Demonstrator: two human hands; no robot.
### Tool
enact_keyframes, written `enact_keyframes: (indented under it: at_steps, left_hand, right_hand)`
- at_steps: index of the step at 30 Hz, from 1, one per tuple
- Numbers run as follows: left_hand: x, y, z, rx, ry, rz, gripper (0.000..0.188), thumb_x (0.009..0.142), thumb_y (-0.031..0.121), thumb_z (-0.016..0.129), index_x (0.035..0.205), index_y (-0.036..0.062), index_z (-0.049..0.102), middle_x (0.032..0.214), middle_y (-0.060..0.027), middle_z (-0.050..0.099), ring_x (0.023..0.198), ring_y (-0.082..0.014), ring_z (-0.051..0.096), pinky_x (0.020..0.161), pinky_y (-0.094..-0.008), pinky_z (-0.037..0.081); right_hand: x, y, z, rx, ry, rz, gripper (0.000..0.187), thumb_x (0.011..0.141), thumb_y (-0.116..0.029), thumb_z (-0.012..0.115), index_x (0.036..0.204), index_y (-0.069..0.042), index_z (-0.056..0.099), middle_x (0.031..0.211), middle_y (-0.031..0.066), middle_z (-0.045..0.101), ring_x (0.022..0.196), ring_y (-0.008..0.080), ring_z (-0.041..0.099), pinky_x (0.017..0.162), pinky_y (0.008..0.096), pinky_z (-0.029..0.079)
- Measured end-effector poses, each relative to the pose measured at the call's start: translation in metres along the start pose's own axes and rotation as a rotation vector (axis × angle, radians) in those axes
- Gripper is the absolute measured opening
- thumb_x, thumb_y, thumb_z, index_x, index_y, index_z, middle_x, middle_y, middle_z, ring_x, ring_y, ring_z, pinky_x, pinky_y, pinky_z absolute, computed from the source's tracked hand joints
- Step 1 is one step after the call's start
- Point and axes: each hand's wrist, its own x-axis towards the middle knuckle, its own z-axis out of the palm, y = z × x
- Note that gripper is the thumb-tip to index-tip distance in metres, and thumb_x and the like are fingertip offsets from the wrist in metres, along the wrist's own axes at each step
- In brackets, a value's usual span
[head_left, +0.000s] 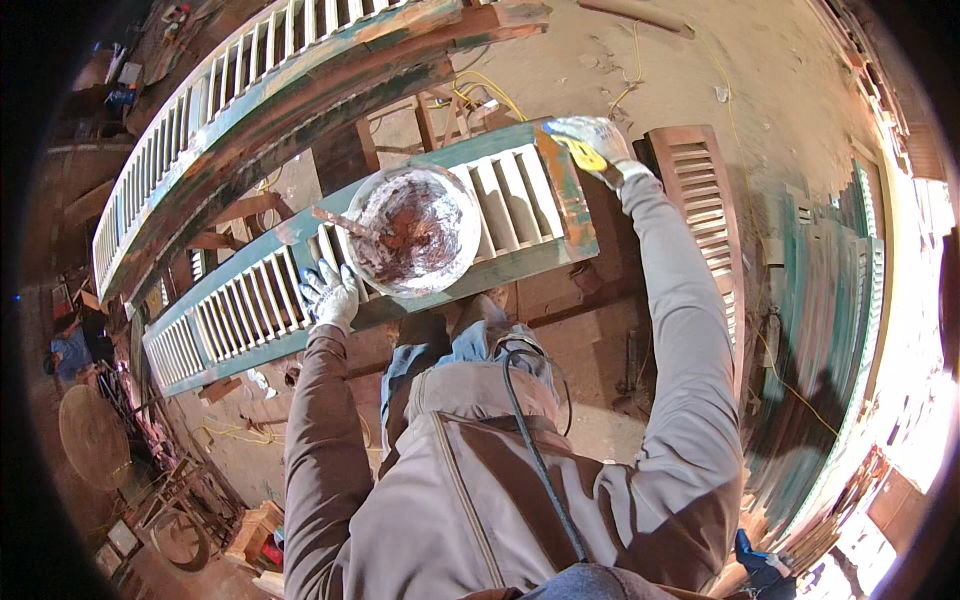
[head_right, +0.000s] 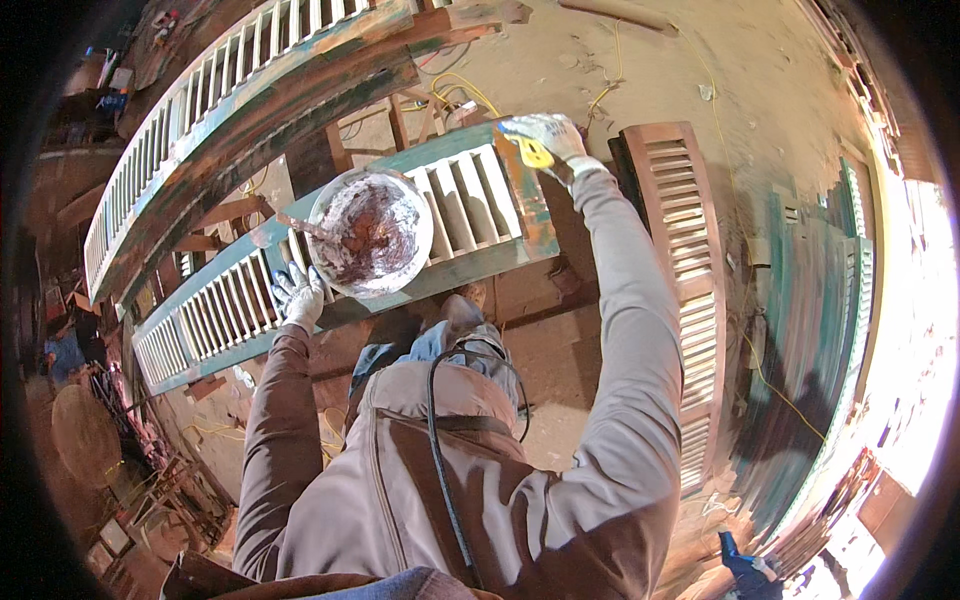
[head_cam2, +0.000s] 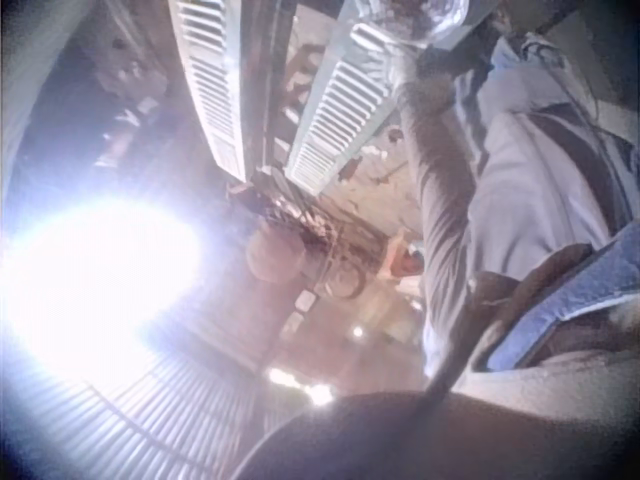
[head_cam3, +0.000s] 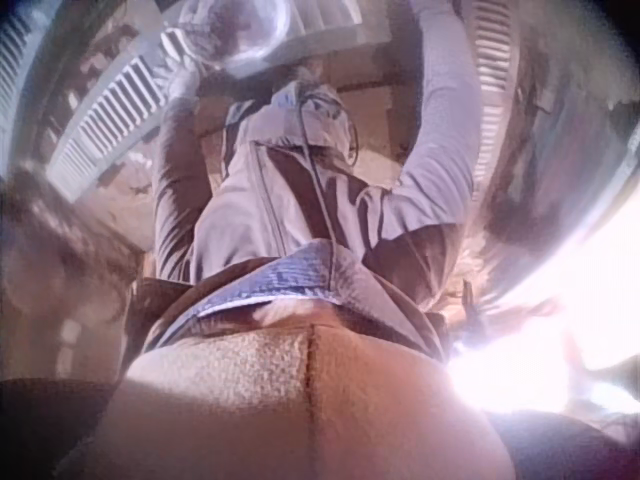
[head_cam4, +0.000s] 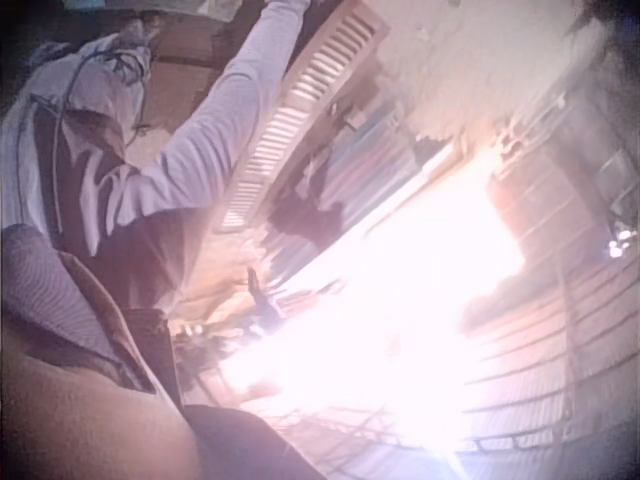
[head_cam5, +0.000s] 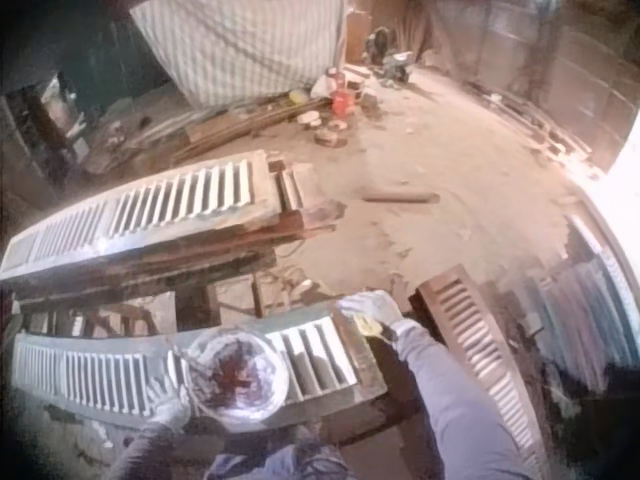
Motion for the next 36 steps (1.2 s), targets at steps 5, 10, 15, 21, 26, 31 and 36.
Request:
enact_keyframes:
  at_steps: [5, 10, 15, 21, 26, 31, 36]
  left_hand:
    - [-0.001, -0.001, -0.004, 0.014, -0.037, 0.002, 0.078, 0.100, 0.064, 0.025, 0.162, 0.0182, 0.010, 0.167, -0.0212, 0.002, 0.151, -0.0493, 0.003, 0.120, -0.0596, 0.004]
    - [0.006, -0.013, 0.012, 0.021, 0.004, -0.002, 0.078, 0.099, 0.064, 0.028, 0.162, 0.0201, 0.010, 0.166, -0.0223, 0.002, 0.151, -0.0503, 0.003, 0.119, -0.0620, 0.004]
    - [0.010, -0.013, 0.020, 0.004, 0.064, 0.052, 0.079, 0.099, 0.066, 0.027, 0.161, 0.0181, 0.014, 0.165, -0.0262, 0.007, 0.148, -0.0546, 0.008, 0.120, -0.0600, 0.007]
    - [0.042, -0.055, 0.031, -0.472, 0.221, 0.375, 0.050, 0.109, 0.036, 0.031, 0.146, 0.0079, 0.047, 0.147, -0.0219, 0.048, 0.141, -0.0469, 0.033, 0.116, -0.0530, 0.028]
    - [0.004, 0.007, -0.003, -1.478, -0.531, 0.166, 0.056, 0.102, 0.046, 0.052, 0.142, 0.0073, 0.051, 0.123, -0.0065, 0.060, 0.100, -0.0209, 0.060, 0.083, -0.0357, 0.054]
    - [0.026, -0.012, 0.026, -1.336, -0.427, 0.527, 0.043, 0.101, 0.033, 0.057, 0.134, 0.0049, 0.057, 0.122, -0.0080, 0.059, 0.100, -0.0170, 0.061, 0.076, -0.0299, 0.053]
    - [0.001, -0.014, -0.015, -1.548, -0.429, 0.337, 0.027, 0.097, 0.015, 0.061, 0.122, 0.0036, 0.064, 0.102, -0.0045, 0.066, 0.088, -0.0141, 0.065, 0.068, -0.0261, 0.053]
  right_hand:
    - [0.014, 0.019, 0.014, 0.071, -0.129, -0.003, 0.034, 0.090, -0.021, 0.057, 0.121, -0.021, 0.071, 0.119, 0.0055, 0.072, 0.107, 0.0232, 0.068, 0.096, 0.0348, 0.052]
    - [-0.029, -0.006, -0.011, 0.092, -0.195, -0.144, 0.028, 0.091, -0.015, 0.059, 0.116, -0.013, 0.072, 0.117, 0.0073, 0.072, 0.106, 0.0257, 0.068, 0.094, 0.0390, 0.053]
    - [-0.101, -0.026, -0.018, 0.168, -0.247, -0.117, 0.035, 0.092, -0.026, 0.051, 0.120, -0.024, 0.071, 0.122, -0.0030, 0.071, 0.112, 0.0168, 0.065, 0.092, 0.0357, 0.047]
    - [-0.180, -0.088, -0.016, 0.122, -0.262, -0.002, 0.036, 0.089, -0.022, 0.056, 0.122, -0.022, 0.069, 0.123, -0.0012, 0.070, 0.114, 0.0187, 0.064, 0.094, 0.0377, 0.046]
    - [-0.234, -0.180, -0.012, 0.100, -0.090, 0.278, 0.038, 0.083, -0.017, 0.069, 0.120, -0.015, 0.071, 0.121, 0.0058, 0.070, 0.114, 0.0261, 0.064, 0.095, 0.0404, 0.049]
    - [-0.220, -0.217, 0.025, -0.085, 0.066, 0.247, 0.038, 0.078, -0.020, 0.073, 0.115, -0.023, 0.071, 0.125, -0.0005, 0.067, 0.115, 0.0215, 0.063, 0.093, 0.0393, 0.049]
    - [-0.219, -0.208, 0.042, -0.338, 0.129, 0.220, 0.039, 0.079, -0.023, 0.069, 0.117, -0.032, 0.069, 0.131, -0.0073, 0.063, 0.120, 0.0155, 0.059, 0.095, 0.0399, 0.048]
